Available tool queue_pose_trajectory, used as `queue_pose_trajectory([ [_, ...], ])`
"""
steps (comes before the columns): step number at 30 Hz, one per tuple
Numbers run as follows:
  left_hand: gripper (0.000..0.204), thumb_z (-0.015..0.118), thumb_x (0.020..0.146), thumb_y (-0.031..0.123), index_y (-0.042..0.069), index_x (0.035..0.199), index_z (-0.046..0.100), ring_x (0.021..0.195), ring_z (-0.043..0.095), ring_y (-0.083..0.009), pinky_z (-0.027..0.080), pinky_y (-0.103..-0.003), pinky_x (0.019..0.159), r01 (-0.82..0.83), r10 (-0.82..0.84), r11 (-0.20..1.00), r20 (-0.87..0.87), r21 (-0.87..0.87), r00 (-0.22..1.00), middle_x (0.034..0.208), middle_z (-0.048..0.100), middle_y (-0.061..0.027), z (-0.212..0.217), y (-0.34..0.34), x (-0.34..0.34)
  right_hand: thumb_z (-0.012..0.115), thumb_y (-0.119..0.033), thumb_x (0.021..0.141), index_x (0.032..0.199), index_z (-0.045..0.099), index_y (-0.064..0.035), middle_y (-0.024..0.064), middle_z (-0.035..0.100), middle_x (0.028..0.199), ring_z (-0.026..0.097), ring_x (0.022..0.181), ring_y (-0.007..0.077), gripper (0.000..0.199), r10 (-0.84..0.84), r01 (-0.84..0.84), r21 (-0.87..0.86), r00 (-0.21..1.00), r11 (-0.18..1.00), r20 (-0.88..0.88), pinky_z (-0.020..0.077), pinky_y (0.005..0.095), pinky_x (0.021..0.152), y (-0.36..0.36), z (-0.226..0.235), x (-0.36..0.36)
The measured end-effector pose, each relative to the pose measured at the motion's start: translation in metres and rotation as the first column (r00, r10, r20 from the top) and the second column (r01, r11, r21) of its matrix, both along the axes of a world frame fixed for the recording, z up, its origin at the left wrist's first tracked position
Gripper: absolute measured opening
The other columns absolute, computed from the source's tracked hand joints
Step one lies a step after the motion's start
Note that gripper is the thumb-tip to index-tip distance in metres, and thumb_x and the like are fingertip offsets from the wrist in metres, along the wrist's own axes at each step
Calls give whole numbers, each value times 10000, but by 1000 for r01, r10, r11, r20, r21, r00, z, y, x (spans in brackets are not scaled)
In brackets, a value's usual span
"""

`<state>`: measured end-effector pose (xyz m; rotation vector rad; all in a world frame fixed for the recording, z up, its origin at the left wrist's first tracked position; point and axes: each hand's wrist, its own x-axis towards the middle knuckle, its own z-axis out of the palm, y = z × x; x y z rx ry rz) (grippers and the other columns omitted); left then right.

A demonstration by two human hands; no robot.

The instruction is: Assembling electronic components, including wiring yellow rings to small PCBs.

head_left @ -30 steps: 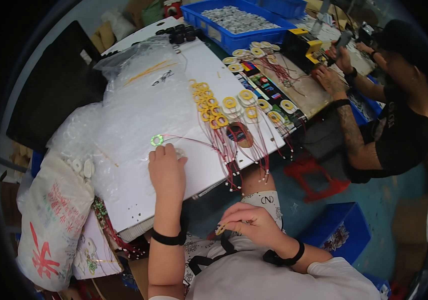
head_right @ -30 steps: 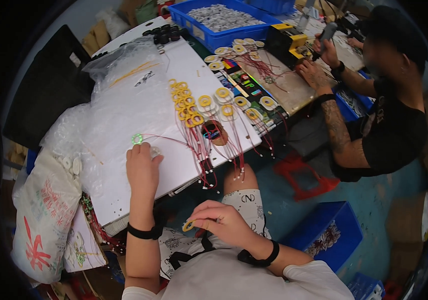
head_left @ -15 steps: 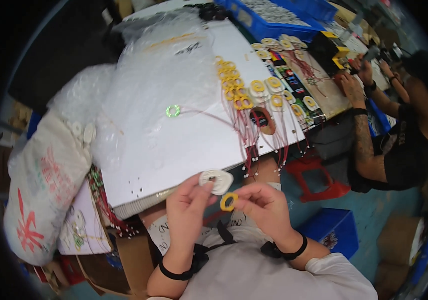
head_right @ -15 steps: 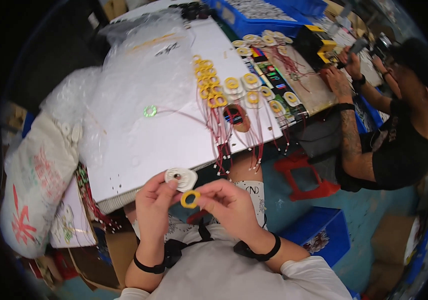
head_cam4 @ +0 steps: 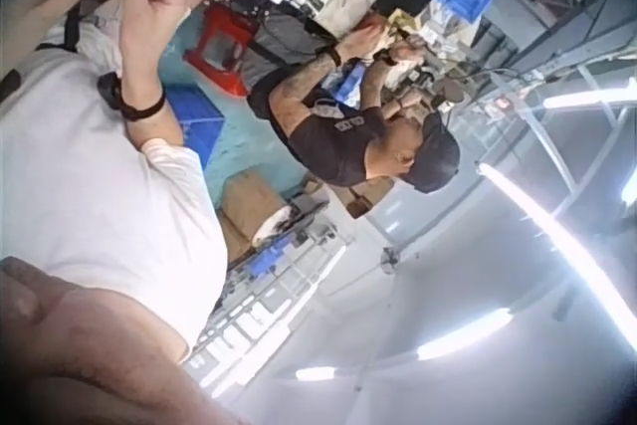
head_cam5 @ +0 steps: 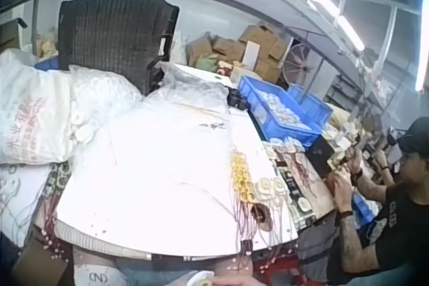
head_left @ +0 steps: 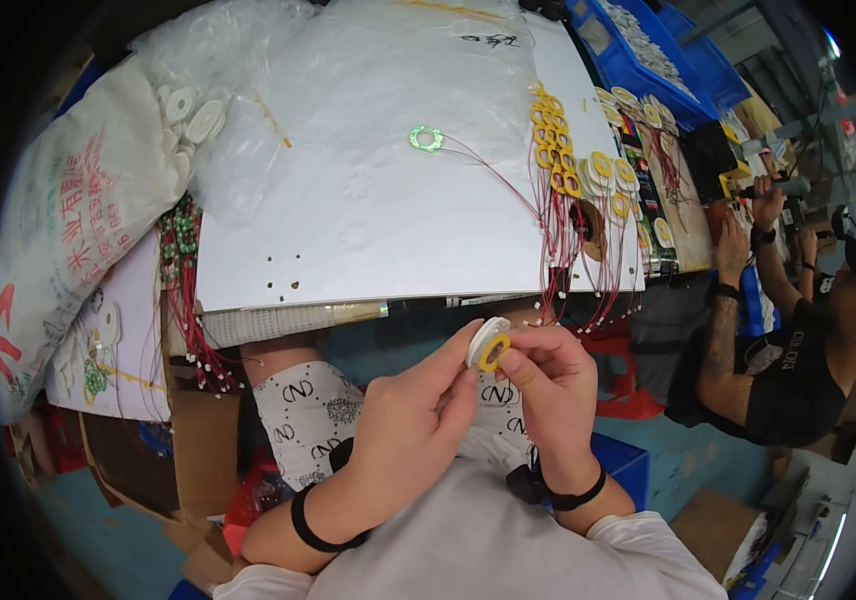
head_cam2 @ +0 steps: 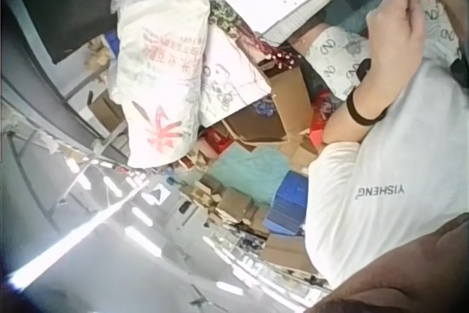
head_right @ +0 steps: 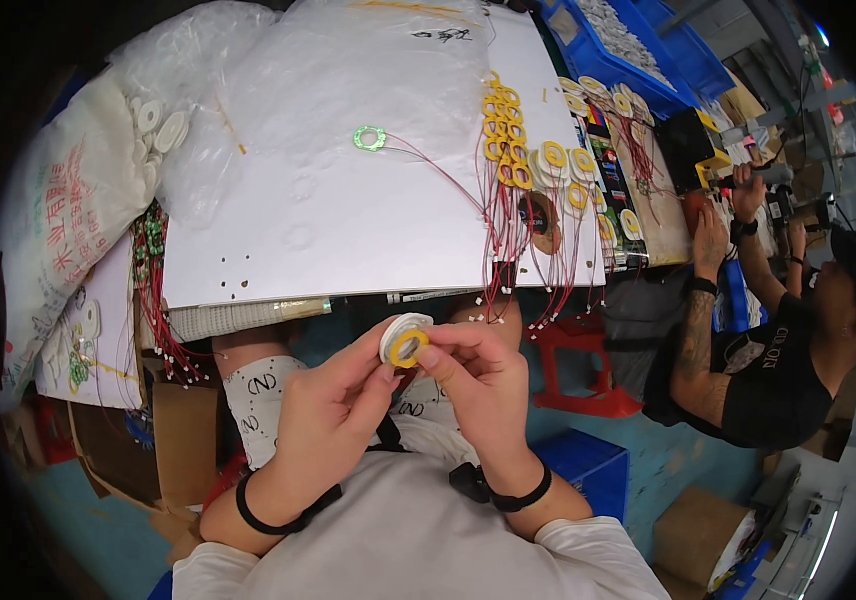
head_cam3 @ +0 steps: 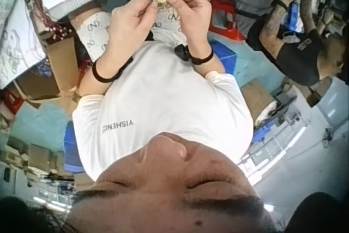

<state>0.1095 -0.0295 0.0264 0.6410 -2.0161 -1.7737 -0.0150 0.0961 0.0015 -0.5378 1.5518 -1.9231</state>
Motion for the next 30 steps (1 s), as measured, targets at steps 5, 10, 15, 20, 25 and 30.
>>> queue_pose_trajectory([
  [5,464,605,928,29,66,1388,564,640,680,-294,535,-327,614,15,-13,995,19,-100,1000,821,675,-181,1,-1,4,718,-12,921,1100,671,16,82,711,979,670,841,109,188,0,1,20,1000,1000,-17,535,222,712,2,-4,0],
  [10,469,609,922,27,60,1387,562,677,687,-320,542,-375,614,13,-14,989,-7,-146,1000,853,680,-190,2,0,4,720,-6,918,1097,670,19,77,709,965,666,842,105,188,-17,19,42,999,999,-52,535,217,717,1,0,2],
  [15,436,648,921,55,56,1352,585,693,703,-302,552,-363,620,1,-9,985,-48,-174,999,875,702,-173,2,1,-1,700,20,924,1108,631,24,88,705,986,672,865,113,196,9,-6,57,998,998,-56,539,220,736,0,5,1],
  [20,321,686,919,74,40,1237,664,688,704,-244,551,-325,614,-19,9,991,-79,-129,997,888,723,-149,-9,0,-6,687,27,928,1116,531,-10,75,689,951,662,862,103,247,49,-49,114,999,992,5,516,212,732,0,8,3],
  [25,177,677,930,62,32,1094,735,677,674,-181,522,-268,616,-56,52,995,-46,-82,998,870,726,-132,-9,-3,-2,760,-67,892,1114,576,-36,33,673,926,589,772,53,290,133,-79,400,985,913,-107,428,190,654,7,12,-8],
  [30,163,626,979,67,-17,1075,728,747,663,-99,505,-223,653,58,-55,995,46,-82,997,868,729,-75,-18,3,0,772,-83,882,1027,704,-27,-15,661,892,563,781,35,170,191,-166,255,979,953,-78,439,197,653,22,-4,-13],
])
